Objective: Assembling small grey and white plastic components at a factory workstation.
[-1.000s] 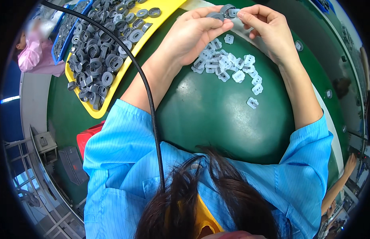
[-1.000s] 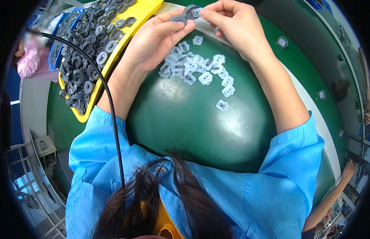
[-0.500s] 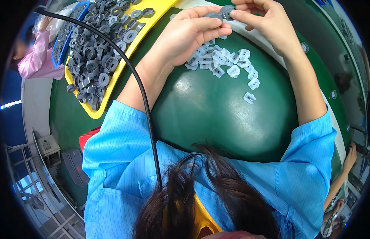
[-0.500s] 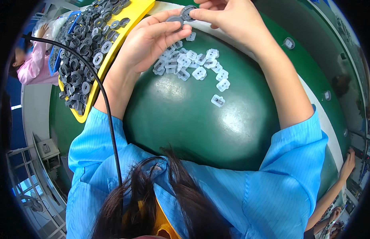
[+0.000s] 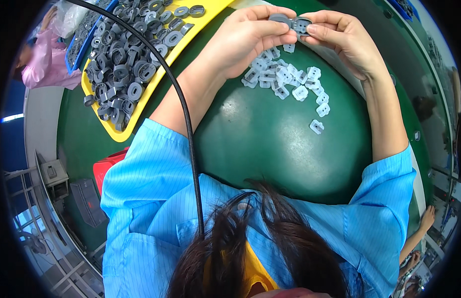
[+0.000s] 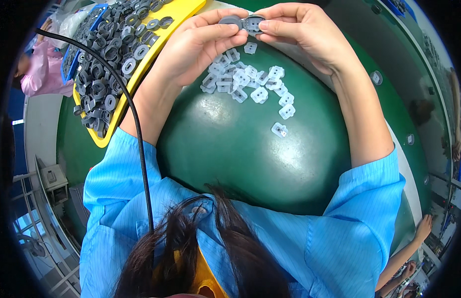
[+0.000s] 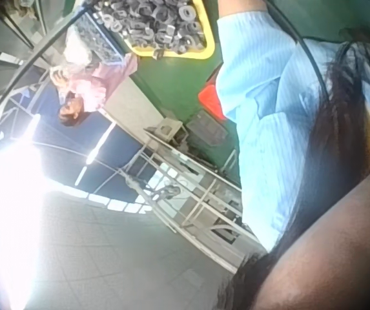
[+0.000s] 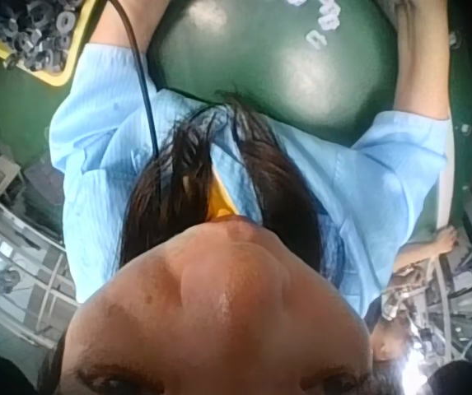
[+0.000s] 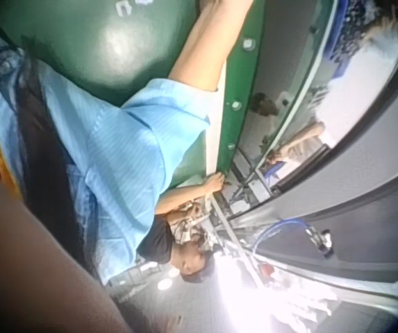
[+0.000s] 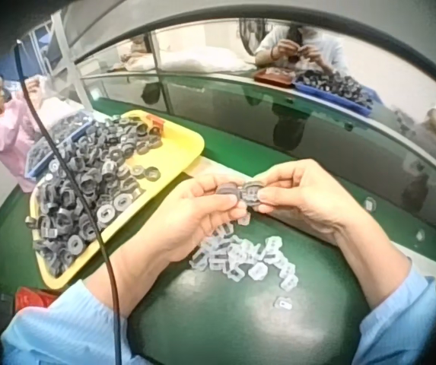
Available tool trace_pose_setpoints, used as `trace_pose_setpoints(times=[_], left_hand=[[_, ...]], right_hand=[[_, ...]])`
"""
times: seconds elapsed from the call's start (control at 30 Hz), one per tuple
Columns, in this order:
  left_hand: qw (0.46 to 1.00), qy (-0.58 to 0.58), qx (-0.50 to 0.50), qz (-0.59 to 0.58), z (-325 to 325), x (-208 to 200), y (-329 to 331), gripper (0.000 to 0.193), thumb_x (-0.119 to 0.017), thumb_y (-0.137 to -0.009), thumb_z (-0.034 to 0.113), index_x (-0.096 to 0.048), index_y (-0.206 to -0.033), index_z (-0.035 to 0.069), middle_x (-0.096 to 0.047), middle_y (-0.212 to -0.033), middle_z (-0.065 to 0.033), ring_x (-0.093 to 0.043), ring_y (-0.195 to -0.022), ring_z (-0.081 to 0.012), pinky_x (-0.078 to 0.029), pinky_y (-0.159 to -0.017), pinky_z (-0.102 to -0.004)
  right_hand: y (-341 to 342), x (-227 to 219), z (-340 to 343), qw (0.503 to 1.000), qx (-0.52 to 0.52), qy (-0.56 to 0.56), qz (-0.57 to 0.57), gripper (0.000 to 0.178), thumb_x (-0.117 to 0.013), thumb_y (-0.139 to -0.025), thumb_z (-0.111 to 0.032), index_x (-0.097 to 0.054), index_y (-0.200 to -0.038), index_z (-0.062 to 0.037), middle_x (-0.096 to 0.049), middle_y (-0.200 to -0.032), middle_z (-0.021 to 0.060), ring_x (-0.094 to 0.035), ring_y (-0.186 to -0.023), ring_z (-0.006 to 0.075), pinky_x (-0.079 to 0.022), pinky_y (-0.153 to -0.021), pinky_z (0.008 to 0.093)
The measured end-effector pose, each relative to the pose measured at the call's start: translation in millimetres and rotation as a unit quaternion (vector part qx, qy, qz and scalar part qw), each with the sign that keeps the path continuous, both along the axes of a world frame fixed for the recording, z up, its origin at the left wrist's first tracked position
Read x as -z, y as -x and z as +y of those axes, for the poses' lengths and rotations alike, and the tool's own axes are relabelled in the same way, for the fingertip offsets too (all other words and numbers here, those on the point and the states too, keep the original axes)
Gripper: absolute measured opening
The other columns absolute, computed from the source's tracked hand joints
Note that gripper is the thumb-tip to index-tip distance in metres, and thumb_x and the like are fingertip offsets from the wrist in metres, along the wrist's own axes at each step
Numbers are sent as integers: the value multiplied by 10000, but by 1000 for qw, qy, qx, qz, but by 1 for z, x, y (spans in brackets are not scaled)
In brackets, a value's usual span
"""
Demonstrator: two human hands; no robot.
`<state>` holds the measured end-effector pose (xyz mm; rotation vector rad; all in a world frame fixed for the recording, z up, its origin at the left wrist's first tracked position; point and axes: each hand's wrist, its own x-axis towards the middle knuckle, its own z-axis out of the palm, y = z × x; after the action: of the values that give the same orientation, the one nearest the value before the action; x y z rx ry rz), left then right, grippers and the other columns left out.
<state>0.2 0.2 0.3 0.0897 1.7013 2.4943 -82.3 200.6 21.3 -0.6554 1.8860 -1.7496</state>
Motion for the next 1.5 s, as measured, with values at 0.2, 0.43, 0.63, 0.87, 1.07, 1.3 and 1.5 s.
trace_pose_setpoints(times=[0.2,0.43,0.63,0.87,1.07,1.3,1.5], left_hand=[[997,-62,-8,-36,10,-1,-2,226,-528,-966,47,-572,-1176,-25,-645,-1023,-92,-630,-883,-155,-524,-844,-256],[993,-104,-63,-4,5,10,5,342,-590,-960,195,-585,-1240,0,-641,-1132,-118,-640,-1008,-213,-519,-925,-305],[983,-177,-44,12,15,25,11,256,-625,-933,148,-592,-1086,-54,-656,-1008,-117,-645,-925,-198,-531,-844,-330],[995,-15,-96,2,21,12,2,314,-547,-969,50,-531,-1271,-33,-615,-1106,-99,-643,-981,-208,-542,-845,-297],[994,-86,-64,-5,6,6,7,349,-582,-940,17,-507,-1279,-19,-602,-1035,-97,-631,-946,-210,-524,-868,-293],[995,45,-83,20,-7,3,8,407,-665,-859,-13,-543,-1247,-3,-625,-1028,-69,-609,-932,-142,-498,-850,-248],[960,231,-109,117,-6,18,11,416,-668,-817,-77,-569,-1216,-13,-646,-1027,-65,-628,-895,-110,-520,-774,-233]], right_hand=[[6,11,2,998,-3,-29,57,227,-644,-897,-98,-663,-1092,16,-688,-938,68,-664,-843,101,-539,-830,234],[-15,6,-14,925,59,19,375,151,-673,-801,-41,-674,-947,-2,-670,-886,64,-632,-763,134,-504,-703,255],[-29,-3,-24,816,27,-17,577,181,-623,-728,30,-597,-903,-7,-612,-804,116,-622,-714,220,-507,-643,310],[-5,11,-18,997,23,72,18,180,-568,-850,-29,-564,-1030,-22,-594,-839,8,-548,-714,84,-446,-624,224],[77,54,40,931,214,-194,222,210,-609,-898,-76,-658,-1086,5,-656,-973,45,-589,-840,109,-479,-756,256],[18,12,11,863,71,-177,468,221,-543,-873,-6,-676,-1046,-37,-632,-957,40,-595,-869,135,-478,-748,277],[-26,5,-10,746,-100,-229,617,226,-634,-744,26,-668,-961,-27,-571,-823,75,-581,-848,244,-499,-723,348]])
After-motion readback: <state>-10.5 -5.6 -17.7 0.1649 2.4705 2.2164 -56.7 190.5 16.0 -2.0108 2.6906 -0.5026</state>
